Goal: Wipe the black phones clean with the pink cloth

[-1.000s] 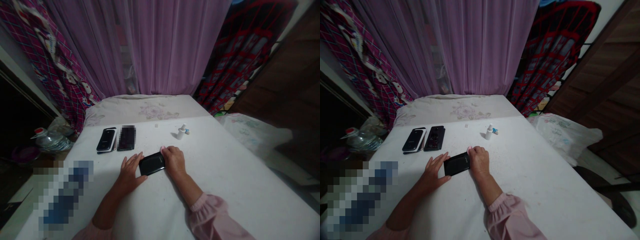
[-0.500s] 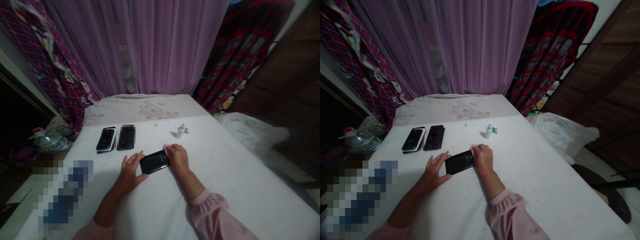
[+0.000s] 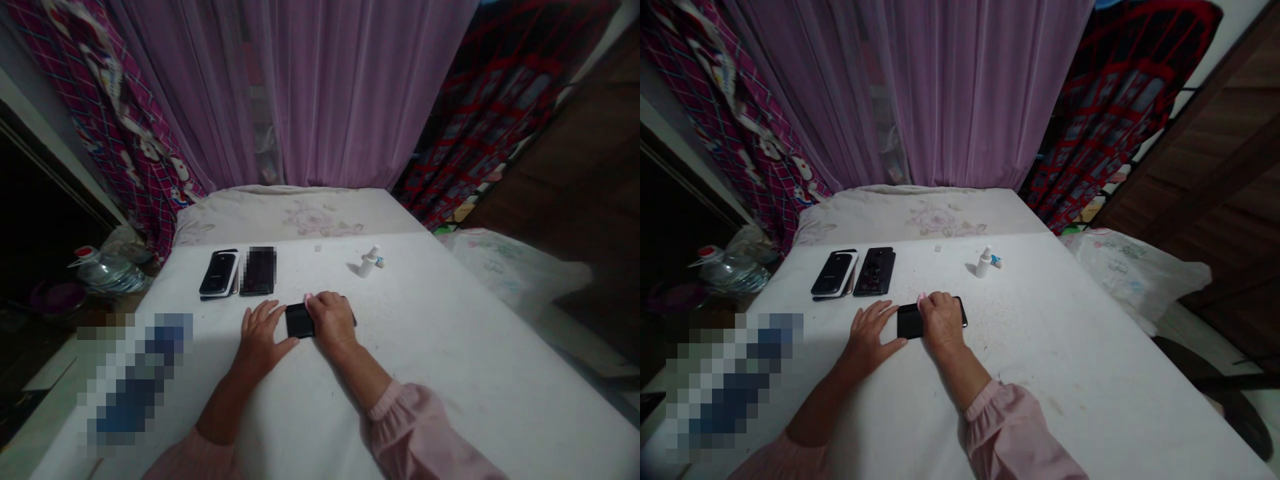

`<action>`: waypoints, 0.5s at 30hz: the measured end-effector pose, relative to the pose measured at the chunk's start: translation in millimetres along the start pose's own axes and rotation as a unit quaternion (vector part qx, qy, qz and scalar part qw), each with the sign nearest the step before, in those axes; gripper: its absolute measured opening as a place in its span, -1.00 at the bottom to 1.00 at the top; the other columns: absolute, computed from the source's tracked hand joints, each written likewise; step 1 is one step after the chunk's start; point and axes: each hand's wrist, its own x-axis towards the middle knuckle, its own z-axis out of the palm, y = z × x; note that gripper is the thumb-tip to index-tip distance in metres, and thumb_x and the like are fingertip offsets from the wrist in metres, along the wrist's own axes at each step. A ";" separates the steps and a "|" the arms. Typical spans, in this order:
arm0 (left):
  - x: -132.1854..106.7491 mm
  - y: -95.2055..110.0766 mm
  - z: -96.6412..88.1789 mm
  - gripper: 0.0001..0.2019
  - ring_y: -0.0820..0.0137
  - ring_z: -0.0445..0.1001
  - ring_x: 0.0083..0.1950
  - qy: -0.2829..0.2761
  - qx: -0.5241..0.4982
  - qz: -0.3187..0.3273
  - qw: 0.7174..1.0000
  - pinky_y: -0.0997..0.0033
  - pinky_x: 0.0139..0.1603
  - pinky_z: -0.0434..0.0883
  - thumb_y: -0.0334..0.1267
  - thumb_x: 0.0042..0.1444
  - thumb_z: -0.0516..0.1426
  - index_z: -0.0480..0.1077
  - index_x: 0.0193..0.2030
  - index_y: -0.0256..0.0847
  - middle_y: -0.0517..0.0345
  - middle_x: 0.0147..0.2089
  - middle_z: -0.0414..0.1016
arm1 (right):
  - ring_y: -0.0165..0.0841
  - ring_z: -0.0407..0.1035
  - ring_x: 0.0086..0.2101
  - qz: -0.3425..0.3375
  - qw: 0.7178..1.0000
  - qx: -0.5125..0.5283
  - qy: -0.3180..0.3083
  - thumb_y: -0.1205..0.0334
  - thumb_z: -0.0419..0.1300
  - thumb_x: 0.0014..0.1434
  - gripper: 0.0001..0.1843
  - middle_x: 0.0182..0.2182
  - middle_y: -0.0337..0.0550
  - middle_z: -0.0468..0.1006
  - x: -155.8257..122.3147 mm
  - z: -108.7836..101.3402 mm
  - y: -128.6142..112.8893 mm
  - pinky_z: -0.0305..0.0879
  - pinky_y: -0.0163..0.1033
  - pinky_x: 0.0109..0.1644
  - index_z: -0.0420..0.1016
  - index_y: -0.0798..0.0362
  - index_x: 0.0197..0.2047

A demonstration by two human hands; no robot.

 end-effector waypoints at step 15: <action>0.6 -1.8 -0.3 -0.41 -0.01 0.19 0.38 -0.028 -0.001 -0.004 1.000 -0.24 0.38 0.00 -0.10 0.03 0.24 0.32 0.24 -0.08 -0.08 0.34 0.30 | -0.30 0.32 -0.29 0.039 0.999 0.013 0.031 0.17 0.07 0.38 -0.71 -0.30 -0.10 0.58 -13.0 -15.6 57.0 0.04 -0.19 -0.28 0.65 -0.04 -0.18</action>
